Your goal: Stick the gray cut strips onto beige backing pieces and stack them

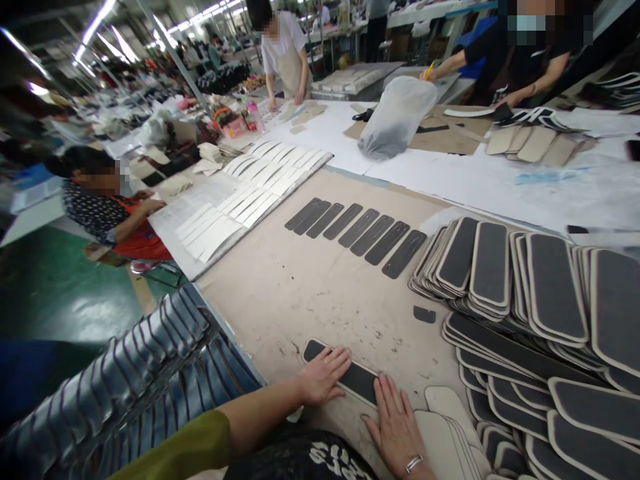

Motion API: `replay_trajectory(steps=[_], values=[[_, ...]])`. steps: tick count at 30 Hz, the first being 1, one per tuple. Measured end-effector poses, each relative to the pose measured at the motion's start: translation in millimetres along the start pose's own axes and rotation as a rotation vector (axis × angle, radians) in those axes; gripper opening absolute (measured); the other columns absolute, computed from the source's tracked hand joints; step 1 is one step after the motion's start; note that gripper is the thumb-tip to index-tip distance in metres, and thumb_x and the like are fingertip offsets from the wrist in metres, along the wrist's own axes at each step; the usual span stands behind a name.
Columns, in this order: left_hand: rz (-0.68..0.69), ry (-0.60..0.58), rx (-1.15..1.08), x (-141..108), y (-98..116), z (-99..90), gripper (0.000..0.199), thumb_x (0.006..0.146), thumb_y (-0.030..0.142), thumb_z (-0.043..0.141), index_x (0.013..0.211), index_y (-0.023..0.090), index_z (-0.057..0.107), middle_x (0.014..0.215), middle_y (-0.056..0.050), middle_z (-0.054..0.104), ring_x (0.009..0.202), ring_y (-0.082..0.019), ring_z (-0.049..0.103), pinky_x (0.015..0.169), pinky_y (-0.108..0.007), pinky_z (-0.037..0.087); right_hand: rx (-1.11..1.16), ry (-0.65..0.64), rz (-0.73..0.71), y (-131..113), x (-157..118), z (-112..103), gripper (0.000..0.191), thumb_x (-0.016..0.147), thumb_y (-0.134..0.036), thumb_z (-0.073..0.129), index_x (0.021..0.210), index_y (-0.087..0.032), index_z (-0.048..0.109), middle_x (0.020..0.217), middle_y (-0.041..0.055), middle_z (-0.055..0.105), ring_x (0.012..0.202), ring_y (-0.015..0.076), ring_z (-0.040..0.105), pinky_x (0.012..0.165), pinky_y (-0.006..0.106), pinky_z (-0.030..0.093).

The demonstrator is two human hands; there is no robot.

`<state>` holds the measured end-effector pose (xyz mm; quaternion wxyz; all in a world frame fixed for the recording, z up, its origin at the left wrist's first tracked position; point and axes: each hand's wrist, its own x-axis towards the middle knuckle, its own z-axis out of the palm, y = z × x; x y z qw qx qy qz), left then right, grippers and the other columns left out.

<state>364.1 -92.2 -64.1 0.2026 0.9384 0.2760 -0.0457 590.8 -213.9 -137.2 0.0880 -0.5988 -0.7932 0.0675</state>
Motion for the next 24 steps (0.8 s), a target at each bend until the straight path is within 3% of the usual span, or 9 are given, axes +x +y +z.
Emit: replay_trajectory(steps=[3,6,11,14,20,24], values=[[-0.092,-0.042,0.053,-24.6,-36.2,-1.7,0.066,0.086,0.052,0.033,0.138,0.014,0.021,0.146,-0.011,0.019,0.135,-0.025,0.011,0.108,-0.044,0.011,0.000,-0.030,0.012,-1.5,1.5,-3.8,0.077,0.082,-0.050,0.040,0.141,-0.013,0.007,0.144,0.0129,0.022,0.132,0.0273,0.019,0.105,0.048,0.017],[-0.108,-0.041,0.081,-34.5,-54.8,1.3,0.068,0.084,0.052,0.036,0.139,0.016,0.019,0.147,-0.011,0.017,0.135,-0.025,0.009,0.108,-0.044,0.010,-0.007,-0.081,0.028,-2.5,2.7,-7.6,0.074,0.083,-0.049,0.039,0.140,-0.012,0.011,0.144,0.0127,0.020,0.132,0.0266,0.016,0.105,0.047,0.016],[-0.102,-0.014,0.070,-32.9,-56.1,6.4,0.067,0.084,0.050,0.039,0.139,0.016,0.021,0.146,-0.011,0.018,0.135,-0.026,0.008,0.108,-0.044,0.008,-0.017,-0.173,0.070,-8.1,5.8,-22.5,0.070,0.084,-0.046,0.038,0.139,-0.010,0.015,0.145,0.0136,0.016,0.133,0.0267,0.011,0.105,0.048,0.015],[-0.088,-0.002,0.047,-33.1,-55.8,6.4,0.066,0.084,0.050,0.039,0.138,0.016,0.023,0.146,-0.011,0.019,0.135,-0.026,0.009,0.108,-0.044,0.008,0.009,-0.199,0.096,-23.4,22.3,-36.3,0.071,0.084,-0.044,0.040,0.139,-0.009,0.014,0.146,0.0147,0.012,0.134,0.0286,0.008,0.105,0.051,0.013],[-0.091,-0.006,0.089,-33.4,-57.5,10.9,0.070,0.082,0.049,0.041,0.139,0.013,0.020,0.147,-0.012,0.015,0.135,-0.027,0.005,0.108,-0.046,0.005,0.192,-0.282,-0.150,-70.1,91.4,-40.8,0.074,0.082,-0.046,0.044,0.140,-0.011,0.014,0.147,0.0095,0.008,0.134,0.0248,0.004,0.108,0.046,0.009],[-0.081,-0.003,0.120,-32.7,-57.4,11.5,0.068,0.083,0.047,0.039,0.139,0.013,0.021,0.147,-0.012,0.014,0.135,-0.027,0.005,0.108,-0.045,0.005,0.212,-0.337,-0.180,-62.2,95.4,-32.0,0.076,0.081,-0.053,0.041,0.140,-0.013,0.015,0.147,0.0068,0.011,0.134,0.0226,0.004,0.109,0.044,0.008]])
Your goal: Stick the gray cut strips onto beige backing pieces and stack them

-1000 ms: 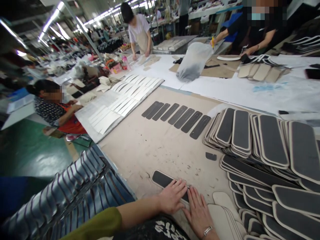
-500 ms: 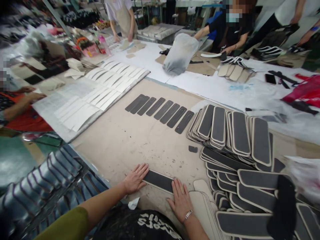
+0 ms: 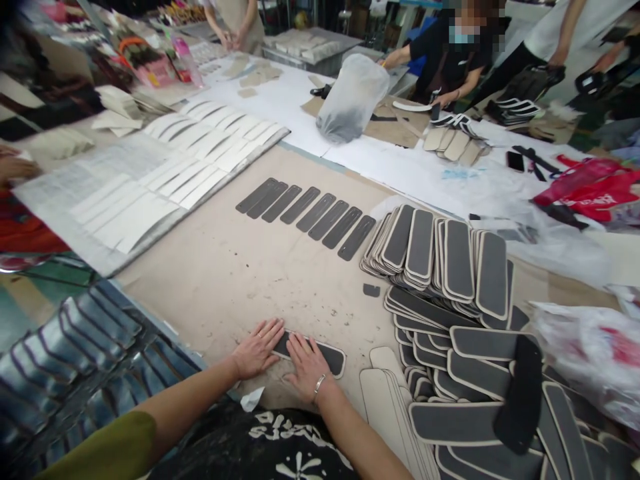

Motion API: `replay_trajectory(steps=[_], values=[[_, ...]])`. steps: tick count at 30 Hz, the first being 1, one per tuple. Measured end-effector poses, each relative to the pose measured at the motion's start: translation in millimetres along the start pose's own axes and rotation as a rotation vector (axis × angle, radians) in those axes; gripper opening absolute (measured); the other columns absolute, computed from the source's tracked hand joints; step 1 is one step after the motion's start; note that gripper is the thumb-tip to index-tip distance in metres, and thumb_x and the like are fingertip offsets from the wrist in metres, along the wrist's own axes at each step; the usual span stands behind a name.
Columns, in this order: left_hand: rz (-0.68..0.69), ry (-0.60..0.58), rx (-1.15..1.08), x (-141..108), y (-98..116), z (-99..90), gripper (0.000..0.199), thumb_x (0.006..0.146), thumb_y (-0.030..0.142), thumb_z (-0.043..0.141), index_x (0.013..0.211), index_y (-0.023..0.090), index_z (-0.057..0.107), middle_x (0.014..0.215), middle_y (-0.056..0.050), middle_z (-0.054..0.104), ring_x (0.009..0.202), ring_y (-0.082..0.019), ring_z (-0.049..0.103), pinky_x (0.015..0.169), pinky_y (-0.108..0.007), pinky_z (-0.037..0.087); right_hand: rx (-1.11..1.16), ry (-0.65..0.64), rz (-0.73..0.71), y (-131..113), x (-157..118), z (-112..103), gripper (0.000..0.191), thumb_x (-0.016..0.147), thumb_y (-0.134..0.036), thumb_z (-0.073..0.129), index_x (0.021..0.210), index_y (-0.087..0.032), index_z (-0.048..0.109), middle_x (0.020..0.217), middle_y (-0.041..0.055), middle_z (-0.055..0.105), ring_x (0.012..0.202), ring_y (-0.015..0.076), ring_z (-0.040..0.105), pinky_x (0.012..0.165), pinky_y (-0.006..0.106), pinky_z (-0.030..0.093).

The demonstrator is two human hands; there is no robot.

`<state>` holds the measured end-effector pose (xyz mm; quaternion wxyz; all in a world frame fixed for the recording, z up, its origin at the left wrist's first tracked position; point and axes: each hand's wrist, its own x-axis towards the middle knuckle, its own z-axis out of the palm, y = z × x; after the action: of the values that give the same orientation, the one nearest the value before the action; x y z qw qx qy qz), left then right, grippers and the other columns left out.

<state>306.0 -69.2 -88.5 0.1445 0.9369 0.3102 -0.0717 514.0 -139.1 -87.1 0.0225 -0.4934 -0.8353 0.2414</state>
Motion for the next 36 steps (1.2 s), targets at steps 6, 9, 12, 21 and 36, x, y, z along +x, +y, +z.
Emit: replay_trajectory(steps=[6,9,12,21,36], values=[[0.012,0.011,0.002,-0.6,-0.7,0.1,0.067,0.085,0.051,0.032,0.139,0.012,0.020,0.147,-0.012,0.016,0.135,-0.027,0.008,0.108,-0.045,0.007,-0.137,0.060,0.274,40.5,-72.5,15.1,0.070,0.083,-0.046,0.041,0.139,-0.011,0.017,0.147,0.0089,0.010,0.134,0.0248,0.002,0.107,0.047,0.008],[0.006,0.019,0.016,-1.5,-0.4,1.7,0.067,0.085,0.051,0.032,0.139,0.012,0.020,0.147,-0.012,0.016,0.135,-0.028,0.008,0.107,-0.045,0.007,-0.155,0.099,0.300,46.1,-88.8,20.6,0.070,0.082,-0.045,0.041,0.139,-0.011,0.018,0.147,0.0098,0.012,0.134,0.0252,0.003,0.107,0.046,0.011],[0.001,0.028,0.034,-2.4,0.5,2.7,0.068,0.085,0.052,0.032,0.139,0.013,0.020,0.147,-0.011,0.016,0.135,-0.028,0.008,0.107,-0.045,0.007,-0.122,0.168,0.304,43.8,-88.0,23.8,0.070,0.082,-0.043,0.043,0.139,-0.011,0.018,0.146,0.0117,0.015,0.134,0.0263,0.007,0.107,0.047,0.014],[0.015,0.063,0.113,-1.9,2.7,3.6,0.066,0.086,0.050,0.032,0.139,0.013,0.019,0.147,-0.012,0.016,0.135,-0.027,0.010,0.107,-0.045,0.011,0.155,0.421,0.746,40.2,-74.9,13.6,0.069,0.076,-0.034,0.051,0.134,-0.006,0.026,0.123,0.0167,0.044,0.114,0.0276,0.039,0.098,0.038,0.032],[0.176,0.387,0.366,11.5,-36.3,63.0,0.061,0.082,0.044,0.038,0.138,0.027,0.023,0.136,-0.006,0.041,0.123,-0.027,0.039,0.094,-0.045,0.035,0.496,0.531,0.953,25.4,-63.2,-24.7,0.046,0.045,-0.010,0.067,0.089,-0.017,0.057,0.104,0.0080,0.053,0.100,0.0246,0.047,0.088,0.034,0.035]])
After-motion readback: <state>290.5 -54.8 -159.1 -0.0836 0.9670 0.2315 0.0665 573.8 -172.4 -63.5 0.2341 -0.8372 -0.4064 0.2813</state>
